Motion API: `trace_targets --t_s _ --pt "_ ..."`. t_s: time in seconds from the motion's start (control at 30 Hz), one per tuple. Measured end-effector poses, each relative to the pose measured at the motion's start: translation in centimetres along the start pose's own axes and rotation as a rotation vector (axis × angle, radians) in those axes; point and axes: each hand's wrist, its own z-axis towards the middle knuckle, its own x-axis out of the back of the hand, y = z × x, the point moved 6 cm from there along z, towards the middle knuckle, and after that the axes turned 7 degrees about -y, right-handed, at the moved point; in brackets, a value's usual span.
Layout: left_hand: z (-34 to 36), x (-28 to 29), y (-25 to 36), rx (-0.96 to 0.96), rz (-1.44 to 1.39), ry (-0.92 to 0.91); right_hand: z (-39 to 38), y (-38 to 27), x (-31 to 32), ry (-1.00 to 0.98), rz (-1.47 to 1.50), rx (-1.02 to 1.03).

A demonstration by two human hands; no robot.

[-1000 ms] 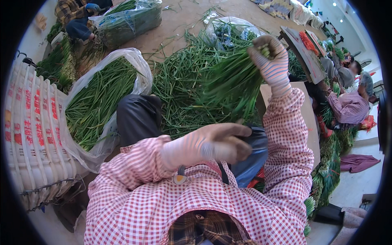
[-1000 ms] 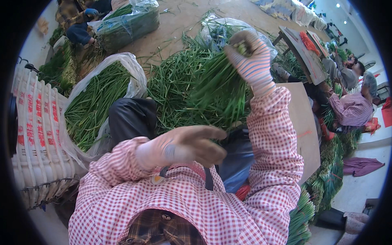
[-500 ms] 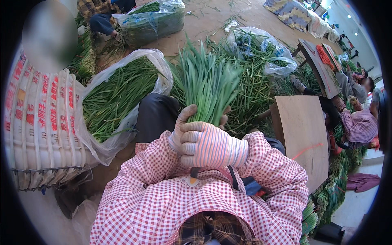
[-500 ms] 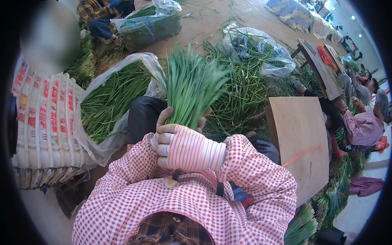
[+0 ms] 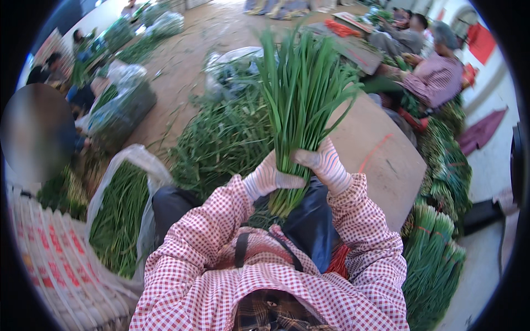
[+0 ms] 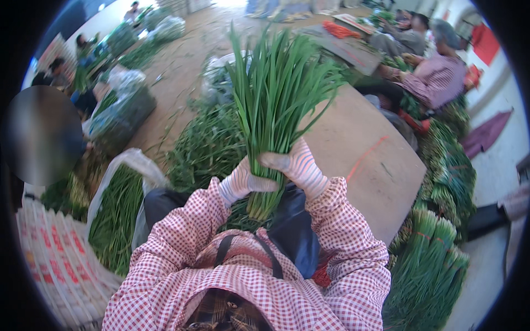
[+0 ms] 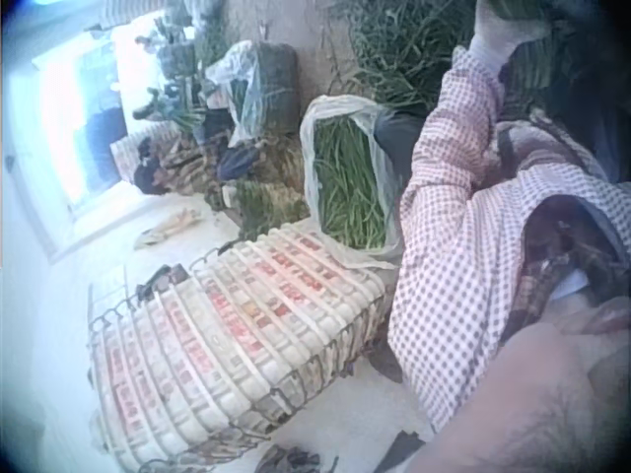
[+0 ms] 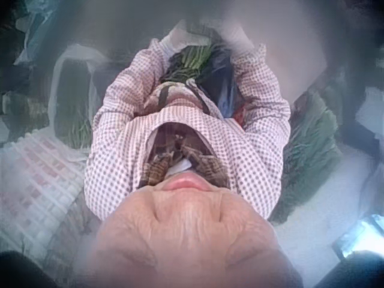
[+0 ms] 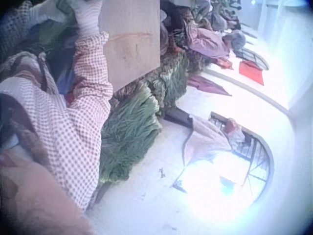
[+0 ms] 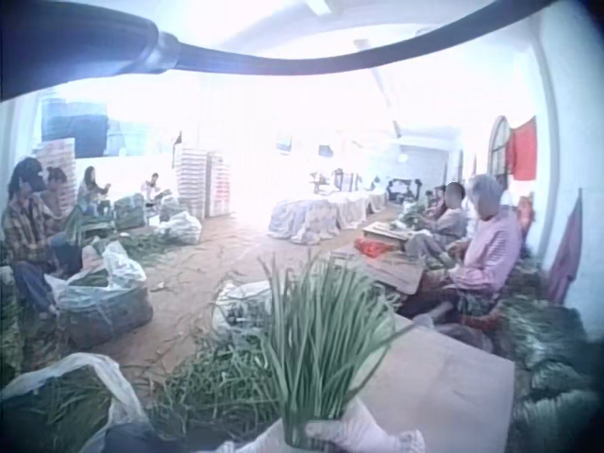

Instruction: The person picks up stalks of green vegetables from a bag, sorts through them by hand to remove debris, and then places them on a board to tie them into a bundle with a red string.

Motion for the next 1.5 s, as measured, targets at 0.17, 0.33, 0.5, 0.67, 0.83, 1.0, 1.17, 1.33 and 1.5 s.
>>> trace_targets --t_s 0.17,0.33,0.5,0.67,0.83,1.0,1.17,1.33,1.5 --pt "13.2 -2.1 -0.3 0.032 0.049 -0.343 0.7 -9.0 6.4 0.316 -0.153 0.319" --pt "20.0 -2.9 -5.6 0.182 -0.232 -0.311 -0.7 -6.1 15.6 0.383 -0.266 0.201" --pt "19.4 0.5 -19.4 0.482 -0.878 0.102 -0.4 0.7 19.1 0.424 -0.328 0.006" --pt "17.0 2.2 -12.4 0.146 -0.446 0.066 4.3 -2.4 17.0 0.253 -0.993 -0.147" --pt "14.5 3.7 -10.1 0.038 -0.639 0.162 2.9 -5.4 16.5 -0.060 -0.614 -0.249" --pt "12.8 1.2 -9.3 -0.002 -0.841 0.179 -4.4 -4.0 18.5 0.126 -0.779 -0.447" --pt "11.4 -2.0 -11.0 0.064 -0.876 0.277 -6.1 -4.0 11.7 0.044 -1.297 -0.564" --pt "10.3 -6.5 -15.5 0.176 -1.056 0.386 -10.5 -0.1 13.5 0.189 -1.369 -0.624" --pt "15.4 -8.7 -18.1 0.099 -1.018 0.277 -11.9 -1.5 18.2 0.268 -1.368 -0.548"
